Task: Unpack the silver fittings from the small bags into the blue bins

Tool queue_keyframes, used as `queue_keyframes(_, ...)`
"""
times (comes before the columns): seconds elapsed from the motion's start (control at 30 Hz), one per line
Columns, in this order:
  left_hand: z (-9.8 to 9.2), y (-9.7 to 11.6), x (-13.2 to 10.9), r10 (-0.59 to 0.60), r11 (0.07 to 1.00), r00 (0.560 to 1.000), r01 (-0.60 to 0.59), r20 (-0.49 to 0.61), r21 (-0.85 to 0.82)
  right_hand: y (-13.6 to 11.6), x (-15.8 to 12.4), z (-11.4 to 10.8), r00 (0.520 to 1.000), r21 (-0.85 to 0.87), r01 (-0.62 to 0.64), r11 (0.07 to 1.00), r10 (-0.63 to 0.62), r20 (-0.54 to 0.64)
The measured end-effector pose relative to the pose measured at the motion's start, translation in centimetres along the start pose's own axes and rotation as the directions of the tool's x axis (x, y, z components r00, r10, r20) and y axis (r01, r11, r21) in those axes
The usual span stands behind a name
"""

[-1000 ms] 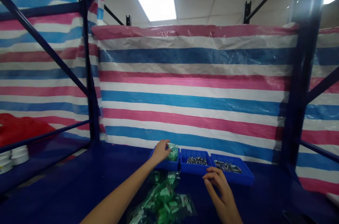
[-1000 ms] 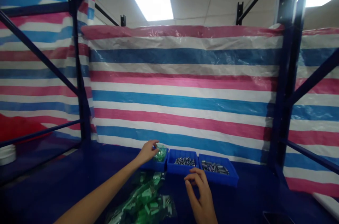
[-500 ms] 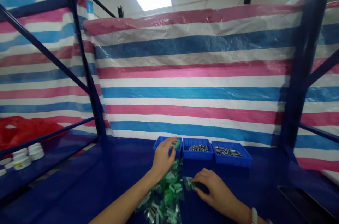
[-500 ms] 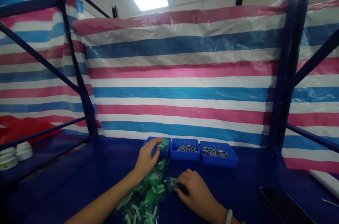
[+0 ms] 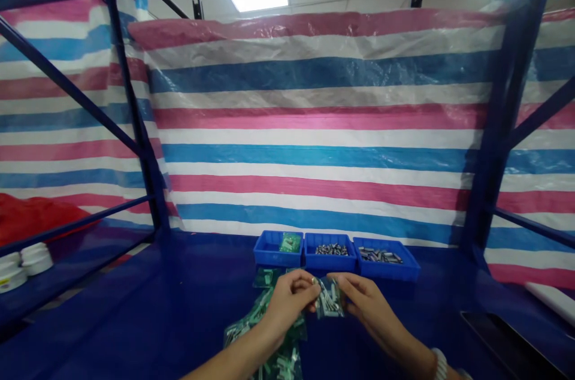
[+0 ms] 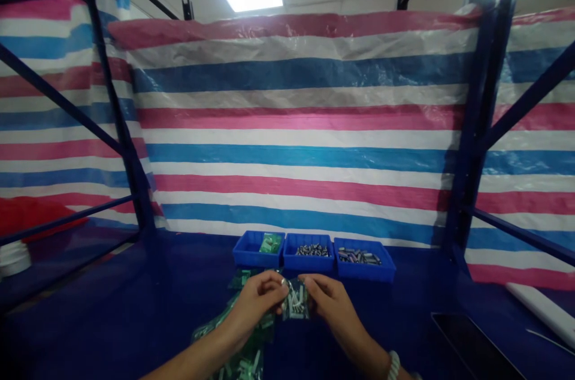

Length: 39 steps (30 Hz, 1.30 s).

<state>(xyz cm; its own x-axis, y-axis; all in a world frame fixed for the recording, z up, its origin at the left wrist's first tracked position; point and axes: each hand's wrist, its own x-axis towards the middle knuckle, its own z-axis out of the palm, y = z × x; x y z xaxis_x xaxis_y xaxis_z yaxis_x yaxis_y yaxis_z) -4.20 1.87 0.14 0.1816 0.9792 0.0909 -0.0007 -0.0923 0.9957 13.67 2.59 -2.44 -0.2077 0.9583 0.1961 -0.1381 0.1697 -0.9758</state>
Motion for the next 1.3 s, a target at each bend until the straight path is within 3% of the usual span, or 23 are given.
queue_keyframes(0.1,-0.3,0.0,-0.1,-0.049,0.995,0.998,0.044,-0.048,-0.094,0.2,-0.3,0.3,0.985,0.162,-0.149,0.976,0.133,0.108)
queue_keyframes(0.23,-0.4,0.1,-0.2,-0.014,0.998,1.0,0.013,-0.007,-0.066,0.0,-0.4,0.3,0.982,0.159,-0.169,0.973,0.152,0.113)
queue_keyframes(0.3,-0.5,0.4,-0.3,0.058,0.998,0.998,-0.059,0.03,0.017,-0.3,-0.4,0.2,0.996,0.044,-0.056,0.997,0.053,0.074)
queue_keyframes(0.37,-0.7,0.7,-0.5,0.239,0.953,0.969,-0.248,0.067,0.177,-0.7,-0.5,-0.1,0.978,-0.182,0.207,0.961,-0.195,0.08)
queue_keyframes(0.4,-0.9,0.9,-0.6,0.38,0.876,0.919,-0.393,0.103,0.278,-1.0,-0.6,-0.2,0.927,-0.309,0.374,0.875,-0.356,0.116)
queue_keyframes(0.43,-1.2,1.1,-0.7,0.533,0.743,0.83,-0.553,0.166,0.378,-1.3,-0.8,-0.4,0.847,-0.42,0.526,0.74,-0.501,0.177)
queue_keyframes(0.5,-1.7,1.5,-0.9,0.759,0.336,0.542,-0.801,0.361,0.496,-1.9,-1.2,-0.7,0.658,-0.561,0.712,0.423,-0.682,0.32)
queue_keyframes(0.53,-1.8,1.6,-1.0,0.797,0.131,0.393,-0.854,0.459,0.504,-2.1,-1.4,-0.8,0.584,-0.598,0.745,0.294,-0.721,0.373)
queue_keyframes(0.57,-2.0,1.7,-1.1,0.804,-0.029,0.273,-0.87,0.529,0.493,-2.2,-1.6,-0.9,0.535,-0.624,0.755,0.202,-0.74,0.407)
queue_keyframes(0.6,-2.1,1.8,-1.2,0.801,-0.129,0.193,-0.868,0.567,0.479,-2.3,-1.7,-1.0,0.507,-0.642,0.754,0.143,-0.748,0.429)
queue_keyframes(0.63,-2.1,1.9,-1.2,0.799,-0.165,0.161,-0.867,0.579,0.469,-2.3,-1.7,-1.1,0.494,-0.652,0.75,0.11,-0.749,0.442)
queue_keyframes(0.67,-2.1,1.9,-1.2,0.803,-0.145,0.169,-0.874,0.571,0.463,-2.2,-1.7,-1.1,0.495,-0.659,0.745,0.099,-0.744,0.448)
queue_keyframes(0.7,-2.1,2.0,-1.1,0.813,-0.078,0.215,-0.881,0.541,0.467,-2.1,-1.6,-1.1,0.507,-0.666,0.739,0.104,-0.737,0.447)
queue_keyframes(0.73,-2.2,2.1,-0.8,0.816,0.036,0.309,-0.871,0.489,0.49,-1.9,-1.4,-1.1,0.523,-0.673,0.729,0.122,-0.733,0.434)
queue_keyframes(0.77,-2.4,2.2,-0.3,0.8,0.175,0.433,-0.83,0.415,0.529,-1.8,-1.2,-1.1,0.544,-0.682,0.716,0.152,-0.733,0.409)
queue_keyframes(0.8,-2.8,2.3,0.4,0.764,0.311,0.559,-0.757,0.324,0.575,-1.6,-1.0,-1.1,0.566,-0.689,0.699,0.19,-0.737,0.37)
queue_keyframes(0.87,-3.9,2.7,2.6,0.658,0.507,0.742,-0.56,0.126,0.655,-1.3,-0.6,-1.1,0.612,-0.699,0.657,0.283,-0.741,0.276)
queue_keyframes(1.0,-7.0,3.5,8.9,0.504,0.588,0.863,-0.319,-0.028,0.743,-0.8,-0.1,-1.2,0.7,-0.68,0.589,0.436,-0.696,0.16)
queue_keyframes(1.1,-8.7,3.2,12.5,0.351,0.569,0.933,-0.15,-0.074,0.808,-0.6,0.2,-1.4,0.737,-0.651,0.57,0.502,-0.662,0.135)
queue_keyframes(1.2,-9.2,2.1,13.7,0.249,0.499,0.965,-0.055,-0.082,0.865,-0.5,0.4,-1.6,0.769,-0.626,0.55,0.553,-0.627,0.121)
queue_keyframes(1.3,-8.8,1.0,13.3,0.218,0.411,0.974,-0.042,-0.054,0.91,-0.5,0.5,-1.6,0.784,-0.611,0.541,0.577,-0.61,0.118)
